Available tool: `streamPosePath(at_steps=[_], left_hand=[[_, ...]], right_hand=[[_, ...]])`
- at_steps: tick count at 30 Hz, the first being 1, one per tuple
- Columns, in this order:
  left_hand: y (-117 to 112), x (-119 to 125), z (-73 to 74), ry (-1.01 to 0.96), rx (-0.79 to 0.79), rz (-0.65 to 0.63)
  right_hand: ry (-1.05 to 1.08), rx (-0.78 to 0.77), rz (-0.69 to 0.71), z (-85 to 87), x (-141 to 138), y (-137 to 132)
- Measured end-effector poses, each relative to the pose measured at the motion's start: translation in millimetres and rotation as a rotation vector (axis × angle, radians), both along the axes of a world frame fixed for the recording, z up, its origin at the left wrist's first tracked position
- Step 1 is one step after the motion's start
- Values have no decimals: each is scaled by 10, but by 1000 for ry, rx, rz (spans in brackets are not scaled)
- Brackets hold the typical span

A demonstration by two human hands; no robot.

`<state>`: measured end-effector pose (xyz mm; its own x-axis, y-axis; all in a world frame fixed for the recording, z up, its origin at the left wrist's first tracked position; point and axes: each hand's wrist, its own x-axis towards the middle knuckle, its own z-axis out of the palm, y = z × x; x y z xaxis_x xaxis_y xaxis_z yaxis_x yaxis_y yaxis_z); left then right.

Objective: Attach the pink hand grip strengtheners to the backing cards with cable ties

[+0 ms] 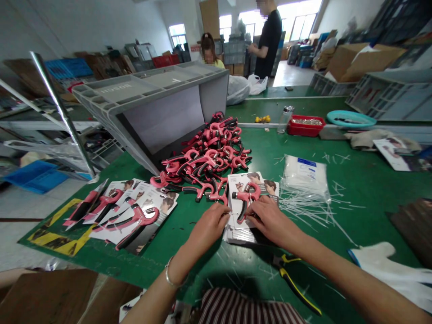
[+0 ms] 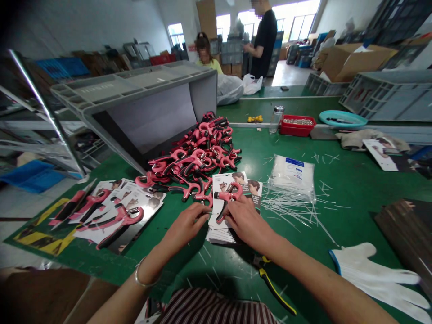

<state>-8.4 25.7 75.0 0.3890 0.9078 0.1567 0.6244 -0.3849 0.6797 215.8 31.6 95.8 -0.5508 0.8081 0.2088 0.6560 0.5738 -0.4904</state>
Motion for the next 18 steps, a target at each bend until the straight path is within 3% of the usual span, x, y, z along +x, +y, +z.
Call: streamPosePath(at_steps=[5,10,13,18], left_hand=[[116,69,-65,-222,3,2],[122,267,-67,-328,-3,-35],[111,282,-111,-387,-8,-24],[127,261,-212,-511,-182,59]], right_hand=[[101,-6,33,-53,55,64],[159,3,-125,-153,52,65],[111,38,-117,-166,86,43],[-88,186,-81,-138,96,36]])
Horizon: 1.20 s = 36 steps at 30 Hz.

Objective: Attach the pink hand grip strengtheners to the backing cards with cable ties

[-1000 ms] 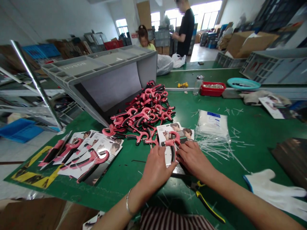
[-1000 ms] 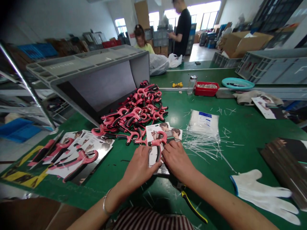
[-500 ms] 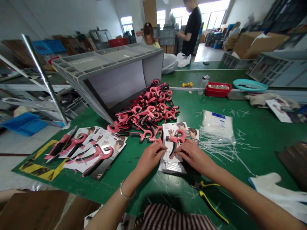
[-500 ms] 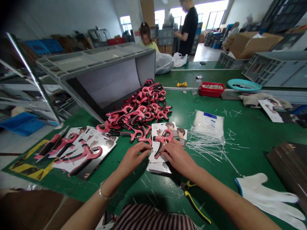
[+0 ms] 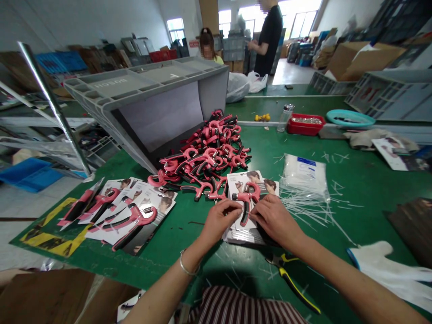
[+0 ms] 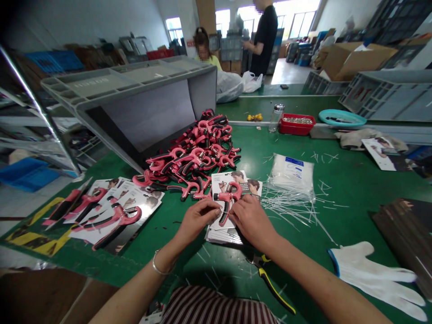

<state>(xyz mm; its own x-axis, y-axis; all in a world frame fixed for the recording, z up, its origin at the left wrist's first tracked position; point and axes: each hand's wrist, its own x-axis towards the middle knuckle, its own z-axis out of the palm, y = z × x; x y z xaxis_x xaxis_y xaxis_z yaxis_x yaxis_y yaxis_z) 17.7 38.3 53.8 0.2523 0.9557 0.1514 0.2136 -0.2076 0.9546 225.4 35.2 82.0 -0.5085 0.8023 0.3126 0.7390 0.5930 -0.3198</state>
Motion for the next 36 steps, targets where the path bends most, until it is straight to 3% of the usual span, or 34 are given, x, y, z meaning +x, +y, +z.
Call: streamPosePath(at_steps=[7,14,18,22,28,32,36], left_hand=[[29,27,-16,-75,-105,-40],[7,55,66,49,5,-77],[-11,71,153,197,206,-101],[-38,65,275,401,289,-140],[-36,93,469,784,521,-99],[-4,94,455,678,515,-89],[-10,123,398,621,487,-88]], right_hand=[[-82,0,-23,17,-14,14],[-71,-1,-36,58,-34,-11],[31,-25,1,55,-45,-19],[122,-65,-4,46,-52,-21],[106,-49,13,66,-91,-47],[61,-11,-12,40,-96,-52],[150,-32,-15,-20,-94,-65]])
